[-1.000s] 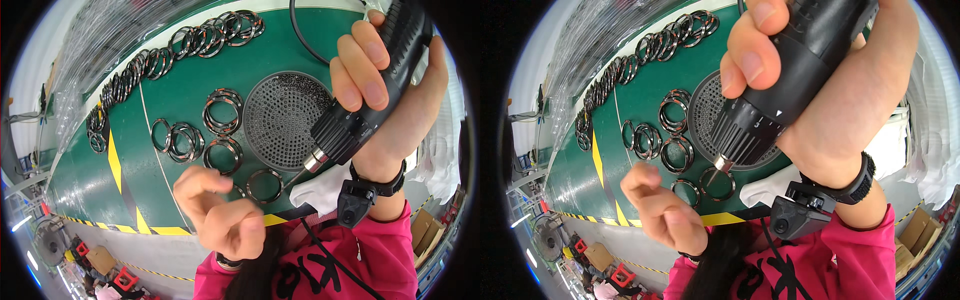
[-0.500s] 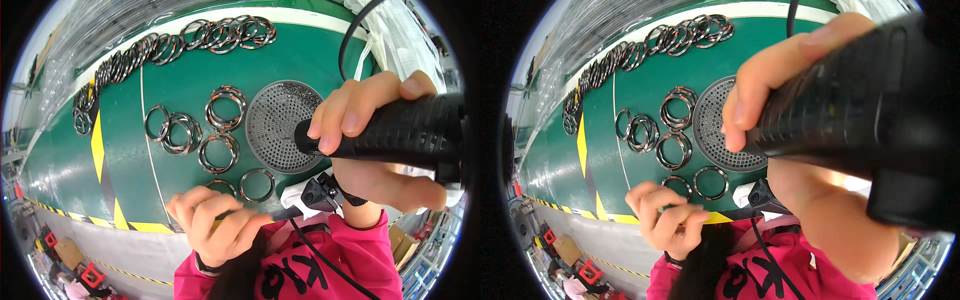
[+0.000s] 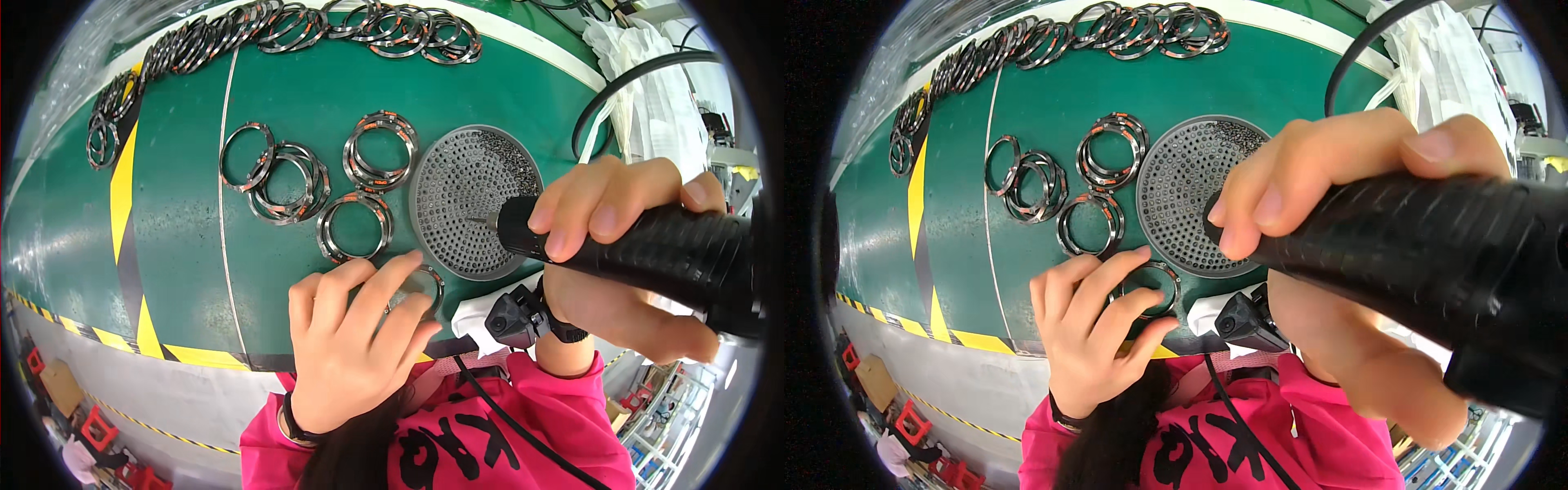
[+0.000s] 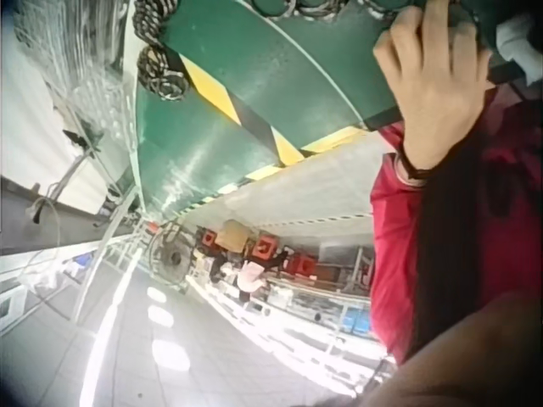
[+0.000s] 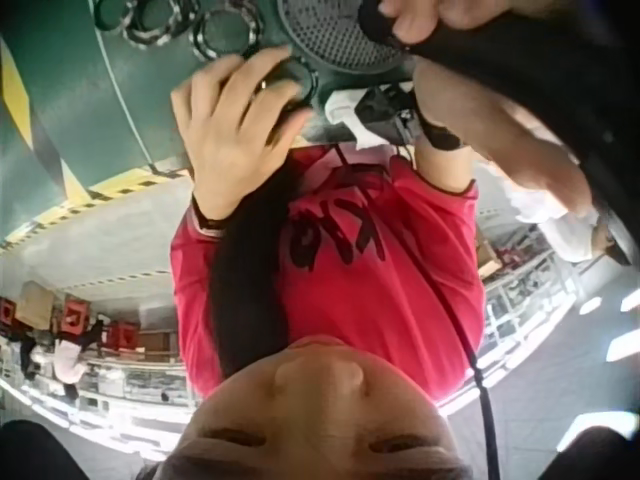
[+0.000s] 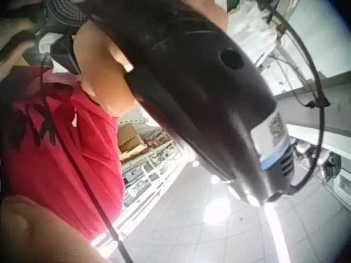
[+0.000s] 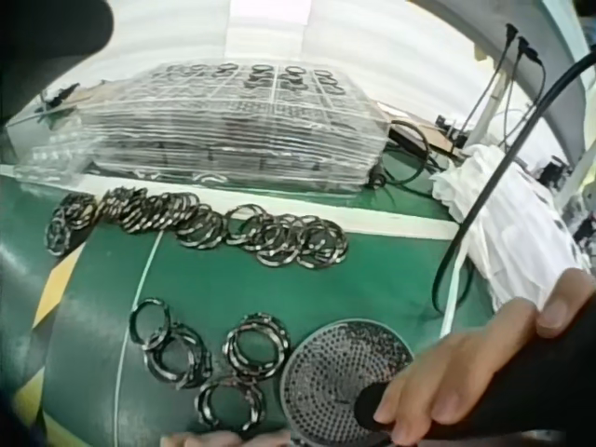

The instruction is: Assemble small circular electronic components using an electric screwdriver and place them in plastic trays.

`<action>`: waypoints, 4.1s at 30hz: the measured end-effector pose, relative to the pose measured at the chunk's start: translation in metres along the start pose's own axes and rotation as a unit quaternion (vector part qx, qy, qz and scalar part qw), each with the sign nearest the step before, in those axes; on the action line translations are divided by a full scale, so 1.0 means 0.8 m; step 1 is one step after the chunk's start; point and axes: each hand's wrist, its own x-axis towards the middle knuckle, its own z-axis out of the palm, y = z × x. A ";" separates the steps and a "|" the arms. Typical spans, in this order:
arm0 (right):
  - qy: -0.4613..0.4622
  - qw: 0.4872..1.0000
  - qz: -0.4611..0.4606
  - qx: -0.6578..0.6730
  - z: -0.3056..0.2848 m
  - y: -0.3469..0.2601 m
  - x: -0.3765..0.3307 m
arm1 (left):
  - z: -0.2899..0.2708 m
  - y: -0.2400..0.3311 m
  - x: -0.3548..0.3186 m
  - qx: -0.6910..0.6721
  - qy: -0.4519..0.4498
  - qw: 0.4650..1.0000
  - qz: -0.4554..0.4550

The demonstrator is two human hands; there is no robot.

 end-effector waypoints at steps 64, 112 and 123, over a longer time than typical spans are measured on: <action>0.091 0.992 -0.047 0.073 0.052 -0.012 0.001 | -0.032 -0.014 -0.024 -0.030 -0.005 0.999 -0.014; -0.050 0.990 -0.057 0.122 0.062 0.003 0.000 | -0.036 -0.010 -0.027 -0.014 -0.010 1.000 -0.001; 0.080 0.992 -0.072 0.062 0.030 -0.004 -0.004 | -0.039 -0.012 -0.030 0.052 0.052 0.997 -0.036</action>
